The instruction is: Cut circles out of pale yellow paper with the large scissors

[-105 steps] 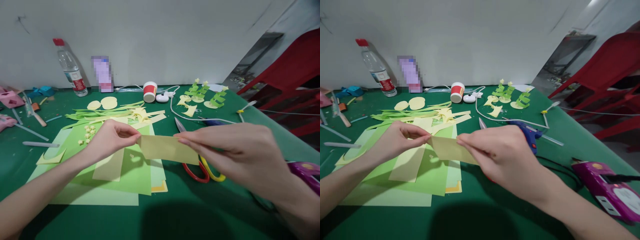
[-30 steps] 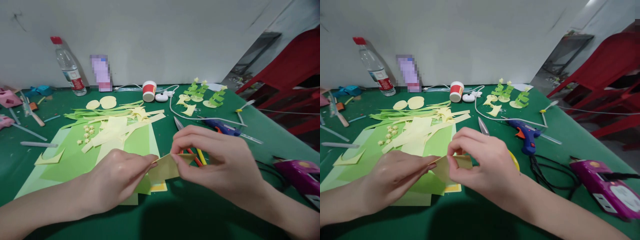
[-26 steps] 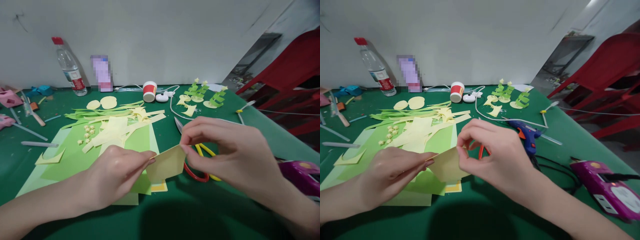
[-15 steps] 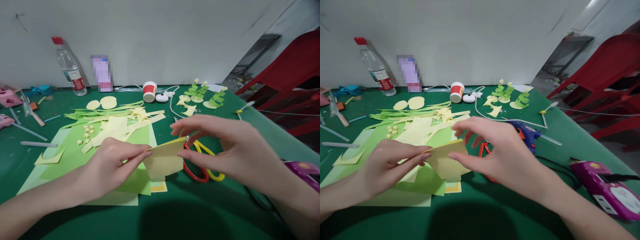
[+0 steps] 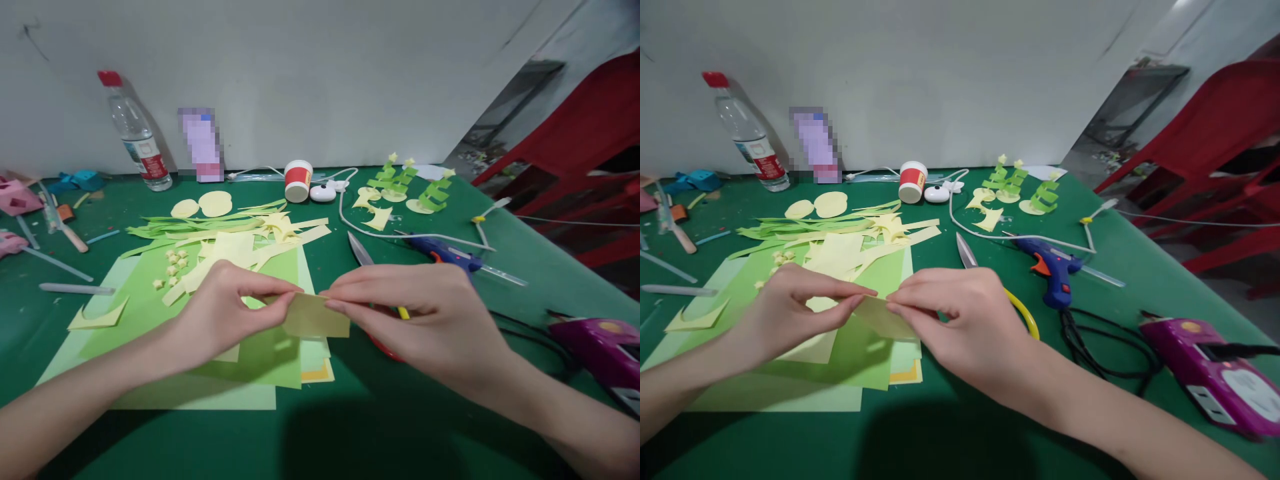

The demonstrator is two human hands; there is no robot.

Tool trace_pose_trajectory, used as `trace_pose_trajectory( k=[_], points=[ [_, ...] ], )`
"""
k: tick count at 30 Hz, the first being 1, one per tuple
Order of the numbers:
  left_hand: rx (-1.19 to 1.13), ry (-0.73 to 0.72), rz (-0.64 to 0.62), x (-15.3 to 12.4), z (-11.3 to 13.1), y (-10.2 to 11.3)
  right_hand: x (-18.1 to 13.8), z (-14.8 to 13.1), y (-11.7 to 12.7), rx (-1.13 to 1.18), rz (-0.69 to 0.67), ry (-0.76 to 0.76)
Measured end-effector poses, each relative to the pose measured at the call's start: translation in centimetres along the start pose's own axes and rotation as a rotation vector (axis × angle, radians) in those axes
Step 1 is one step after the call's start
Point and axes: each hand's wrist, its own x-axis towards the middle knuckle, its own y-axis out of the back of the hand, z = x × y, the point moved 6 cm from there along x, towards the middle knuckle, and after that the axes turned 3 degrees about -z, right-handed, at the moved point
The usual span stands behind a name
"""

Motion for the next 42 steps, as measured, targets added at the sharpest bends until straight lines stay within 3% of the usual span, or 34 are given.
trace_pose_trajectory(
  k=[4, 8, 12, 16, 23, 26, 30, 34, 42],
  points=[
    [-0.141, 0.25, -0.002, 0.8, -2.3, 1.2, 0.2, 1.1, 2.4, -0.024, 0.048, -0.128],
    [-0.321, 0.409, 0.085, 1.2, -4.8, 1.6, -0.2, 4.1, 5.1, 0.224, 0.246, -0.387],
    [-0.559, 0.338, -0.071, 1.4, -5.2, -0.5, -0.1, 6.7, 2.6, 0.572, 0.064, -0.614],
    [-0.55, 0.402, -0.28, 0.7, -5.1, -2.8, 0.3, 7.5, -0.5, 0.61, -0.162, -0.708],
    [-0.461, 0.45, -0.458, -0.4, -4.6, -5.2, 0.6, 7.5, -2.3, 0.486, -0.443, -0.637],
    [-0.451, 0.394, -0.549, -1.2, -3.8, -6.7, 0.4, 7.2, -2.9, 0.479, -0.598, -0.581],
    [-0.337, 0.282, -0.566, -1.9, -2.9, -7.6, 0.1, 6.4, -3.7, 0.514, -0.728, -0.522],
    [-0.316, 0.263, -0.561, -2.4, -2.7, -7.5, 0.1, 5.9, -4.2, 0.596, -0.664, -0.513],
    [-0.527, 0.366, -0.609, -2.8, -3.1, -6.0, -0.3, 6.6, -5.1, 0.821, -0.469, -0.663]
  ],
)
